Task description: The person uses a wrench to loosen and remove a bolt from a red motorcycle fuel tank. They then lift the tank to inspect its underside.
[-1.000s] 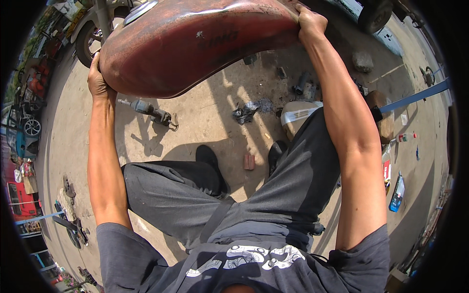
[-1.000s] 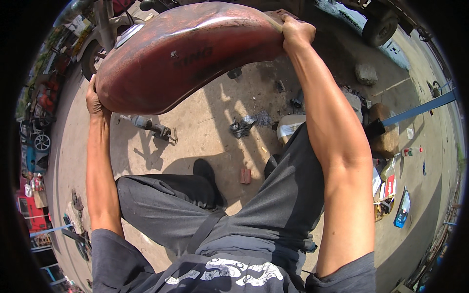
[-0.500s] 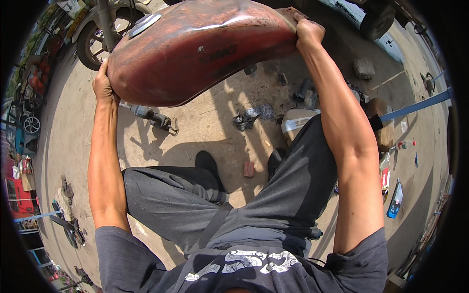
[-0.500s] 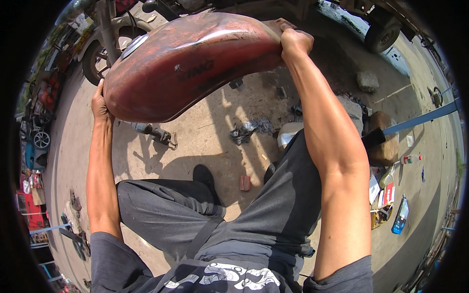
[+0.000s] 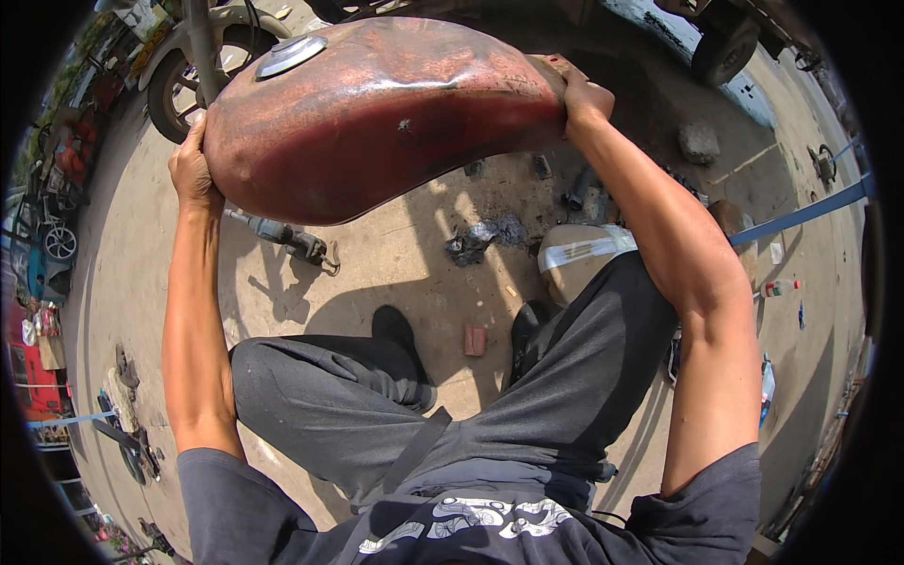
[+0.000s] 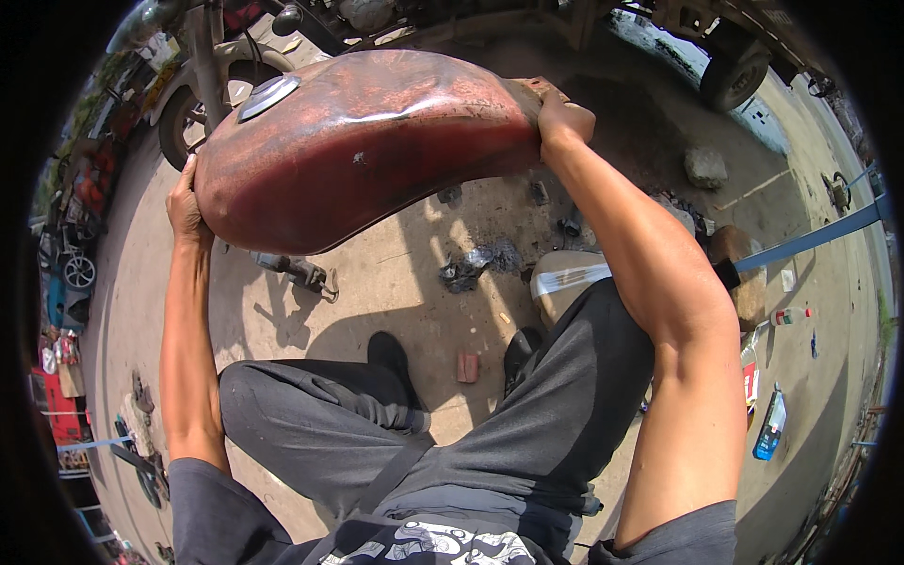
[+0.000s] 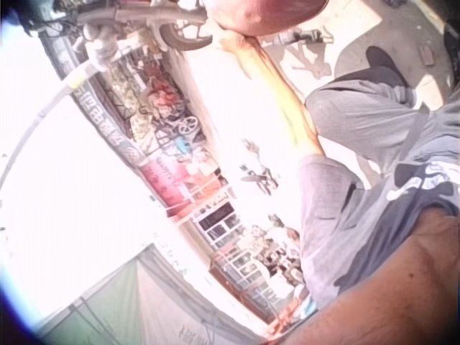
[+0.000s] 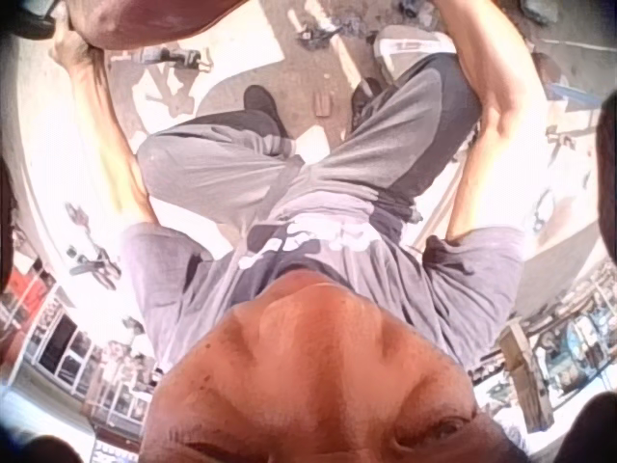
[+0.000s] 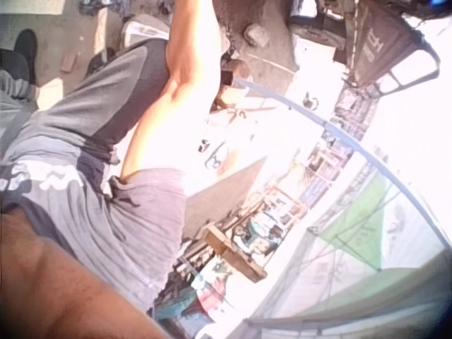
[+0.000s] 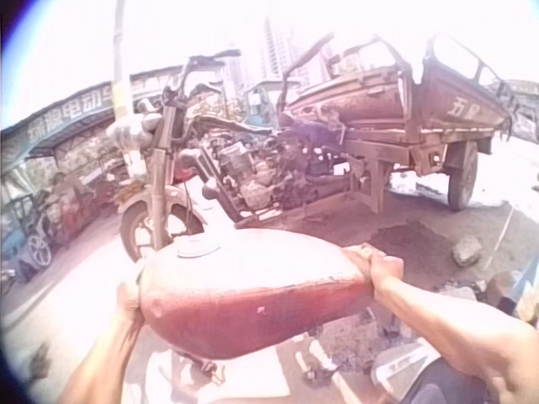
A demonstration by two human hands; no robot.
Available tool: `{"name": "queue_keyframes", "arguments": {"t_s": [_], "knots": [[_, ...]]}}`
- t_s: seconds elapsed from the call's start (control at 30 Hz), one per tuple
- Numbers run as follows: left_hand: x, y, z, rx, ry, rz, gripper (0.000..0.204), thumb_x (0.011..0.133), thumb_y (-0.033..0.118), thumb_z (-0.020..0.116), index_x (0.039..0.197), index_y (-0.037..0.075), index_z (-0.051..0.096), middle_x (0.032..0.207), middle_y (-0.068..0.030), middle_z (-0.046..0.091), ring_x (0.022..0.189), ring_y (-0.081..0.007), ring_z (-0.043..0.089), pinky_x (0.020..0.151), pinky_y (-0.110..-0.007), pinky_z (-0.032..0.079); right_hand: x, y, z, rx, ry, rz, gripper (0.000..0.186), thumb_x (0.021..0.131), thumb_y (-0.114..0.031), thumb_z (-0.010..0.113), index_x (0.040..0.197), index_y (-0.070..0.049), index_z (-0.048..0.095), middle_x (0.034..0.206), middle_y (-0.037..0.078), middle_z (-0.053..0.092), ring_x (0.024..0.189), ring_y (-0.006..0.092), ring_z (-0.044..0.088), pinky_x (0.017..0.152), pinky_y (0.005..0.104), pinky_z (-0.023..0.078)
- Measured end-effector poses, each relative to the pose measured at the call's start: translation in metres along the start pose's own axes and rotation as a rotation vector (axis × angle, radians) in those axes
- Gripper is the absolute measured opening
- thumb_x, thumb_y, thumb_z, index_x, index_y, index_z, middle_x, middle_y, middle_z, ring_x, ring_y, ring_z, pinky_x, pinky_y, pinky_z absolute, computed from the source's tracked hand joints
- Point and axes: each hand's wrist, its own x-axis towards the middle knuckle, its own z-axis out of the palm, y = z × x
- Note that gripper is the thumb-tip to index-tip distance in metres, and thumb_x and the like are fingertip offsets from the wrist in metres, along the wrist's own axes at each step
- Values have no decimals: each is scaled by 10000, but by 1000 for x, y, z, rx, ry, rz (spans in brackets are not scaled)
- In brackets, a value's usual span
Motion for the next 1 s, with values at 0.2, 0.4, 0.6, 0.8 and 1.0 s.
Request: {"name": "queue_keyframes", "arguments": {"t_s": [0.2, 0.4, 0.6, 0.8, 1.0], "knots": [[5, -21, 16, 75, -26, 1, 286, 950, 205, 623, 909, -63, 714, 817, -66, 695, 688, -133, 626, 612, -269, 498, -5, 36, -7, 7, -124, 101, 405, 805, -293, 732, 922, 94, 701, 939, 209, 708, 857, 229, 677, 782, 370, 508], [9, -71, 28, 132, -56, -64, 303, 971, 190, 584, 1033, -84, 694, 949, -102, 704, 794, -138, 646, 711, -260, 513, 18, 107, -7, -45, -175, 161, 391, 804, -328, 692, 846, 61, 694, 867, 154, 694, 758, 223, 642, 722, 380, 503], [24, -132, 34, 205, -136, -85, 330, 979, 201, 557, 1105, -79, 677, 1045, -114, 698, 906, -151, 651, 803, -274, 519, 35, 182, -1, -36, -118, 222, 429, 810, -353, 695, 885, 69, 692, 875, 161, 698, 765, 236, 648, 685, 407, 511], [34, -176, 27, 249, -142, -126, 322, 968, 185, 566, 1114, -80, 675, 1041, -118, 696, 908, -157, 647, 819, -276, 512, 42, 213, 7, -222, -41, 167, 414, 814, -337, 699, 790, 77, 690, 738, 180, 669, 720, 227, 634, 730, 382, 490], [28, -206, 32, 256, -81, -176, 308, 950, 190, 597, 1073, -78, 685, 1014, -107, 695, 875, -151, 641, 782, -267, 507, 61, 236, 4, -167, -74, 129, 413, 814, -322, 707, 746, 84, 678, 699, 158, 659, 686, 209, 615, 699, 374, 479]]}}
